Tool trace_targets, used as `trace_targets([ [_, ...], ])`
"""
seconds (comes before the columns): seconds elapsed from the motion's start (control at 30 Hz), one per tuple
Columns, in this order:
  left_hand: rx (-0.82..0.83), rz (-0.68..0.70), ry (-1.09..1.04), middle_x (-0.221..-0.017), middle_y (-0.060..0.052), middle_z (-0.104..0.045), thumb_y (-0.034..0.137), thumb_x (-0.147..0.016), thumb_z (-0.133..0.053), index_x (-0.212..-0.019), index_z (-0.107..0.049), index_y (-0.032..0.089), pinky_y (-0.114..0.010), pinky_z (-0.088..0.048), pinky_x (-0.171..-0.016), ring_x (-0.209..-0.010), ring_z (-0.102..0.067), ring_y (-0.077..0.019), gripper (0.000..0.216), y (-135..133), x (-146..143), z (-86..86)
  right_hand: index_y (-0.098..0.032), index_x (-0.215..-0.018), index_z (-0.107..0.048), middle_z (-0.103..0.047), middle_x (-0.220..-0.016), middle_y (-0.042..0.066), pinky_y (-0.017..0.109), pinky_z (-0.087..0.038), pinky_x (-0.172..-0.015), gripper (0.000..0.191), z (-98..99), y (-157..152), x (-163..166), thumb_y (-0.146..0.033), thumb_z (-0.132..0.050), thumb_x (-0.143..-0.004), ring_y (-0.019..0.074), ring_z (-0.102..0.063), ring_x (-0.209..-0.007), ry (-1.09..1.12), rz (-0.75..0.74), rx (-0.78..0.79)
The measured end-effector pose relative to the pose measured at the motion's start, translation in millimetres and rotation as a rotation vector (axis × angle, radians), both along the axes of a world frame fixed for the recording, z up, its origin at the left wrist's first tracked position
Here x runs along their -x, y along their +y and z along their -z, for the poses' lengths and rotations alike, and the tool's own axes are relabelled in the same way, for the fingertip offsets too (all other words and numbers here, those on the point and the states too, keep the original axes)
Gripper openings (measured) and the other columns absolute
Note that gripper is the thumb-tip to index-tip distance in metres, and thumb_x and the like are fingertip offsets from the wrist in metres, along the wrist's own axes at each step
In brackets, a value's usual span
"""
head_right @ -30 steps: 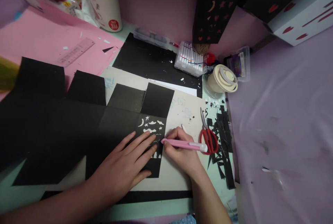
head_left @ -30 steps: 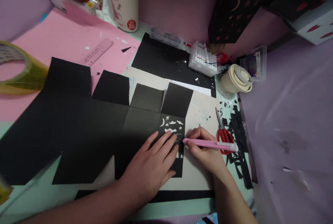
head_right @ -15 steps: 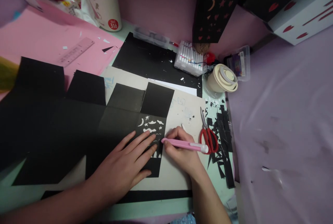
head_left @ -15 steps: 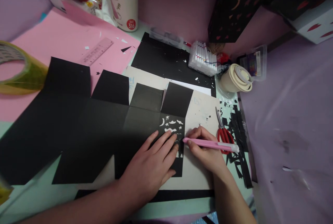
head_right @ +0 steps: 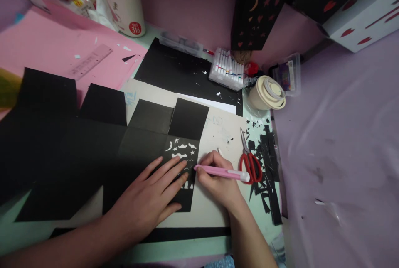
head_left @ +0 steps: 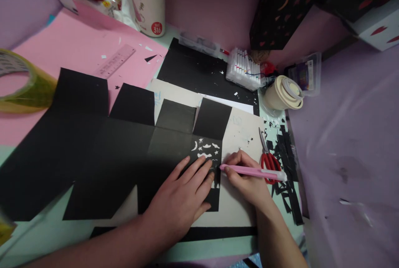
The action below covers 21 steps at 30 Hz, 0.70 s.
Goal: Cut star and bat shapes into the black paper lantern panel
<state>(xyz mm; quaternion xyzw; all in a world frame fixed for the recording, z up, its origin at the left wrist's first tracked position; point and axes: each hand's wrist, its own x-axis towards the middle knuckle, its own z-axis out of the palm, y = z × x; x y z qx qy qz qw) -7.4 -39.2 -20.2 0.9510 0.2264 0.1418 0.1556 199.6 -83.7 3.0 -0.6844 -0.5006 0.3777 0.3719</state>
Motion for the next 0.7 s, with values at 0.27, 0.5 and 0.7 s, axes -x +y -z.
trace_targets([
  [0.27,0.011,-0.01,-0.006,-0.145,-0.005,-0.05,0.051,-0.093,-0.052,-0.127,-0.057,0.02,-0.04,-0.012,-0.119,-0.14,-0.036,-0.0218,0.047,-1.4,0.1,1.0,-0.021,-0.071,-0.05,-0.059,-0.071,-0.002,0.028,-0.043,-0.062,0.016,-0.2,-2.5,1.2,-0.016,-0.062,-0.08,0.0132,-0.054,-0.067,-0.002,-0.006,0.01],
  [0.5,0.004,-0.008,0.001,-0.146,-0.005,-0.05,0.052,-0.093,-0.053,-0.127,-0.057,0.02,-0.04,-0.01,-0.119,-0.139,-0.037,-0.0215,0.047,-0.8,0.2,0.4,-0.021,-0.071,-0.05,-0.059,-0.071,-0.002,0.027,-0.042,-0.062,0.016,-0.4,-1.9,0.8,-0.015,-0.061,-0.08,0.0129,-0.054,-0.067,-0.002,0.002,0.004],
  [0.7,-0.008,-0.012,-0.003,-0.145,-0.004,-0.051,0.052,-0.092,-0.054,-0.127,-0.058,0.02,-0.039,-0.01,-0.119,-0.139,-0.038,-0.0212,0.047,-1.0,0.3,-0.2,-0.021,-0.072,-0.05,-0.06,-0.073,-0.002,0.027,-0.042,-0.062,0.016,1.2,-2.2,0.6,-0.016,-0.062,-0.081,0.0127,-0.053,-0.067,-0.001,-0.001,0.0],
])
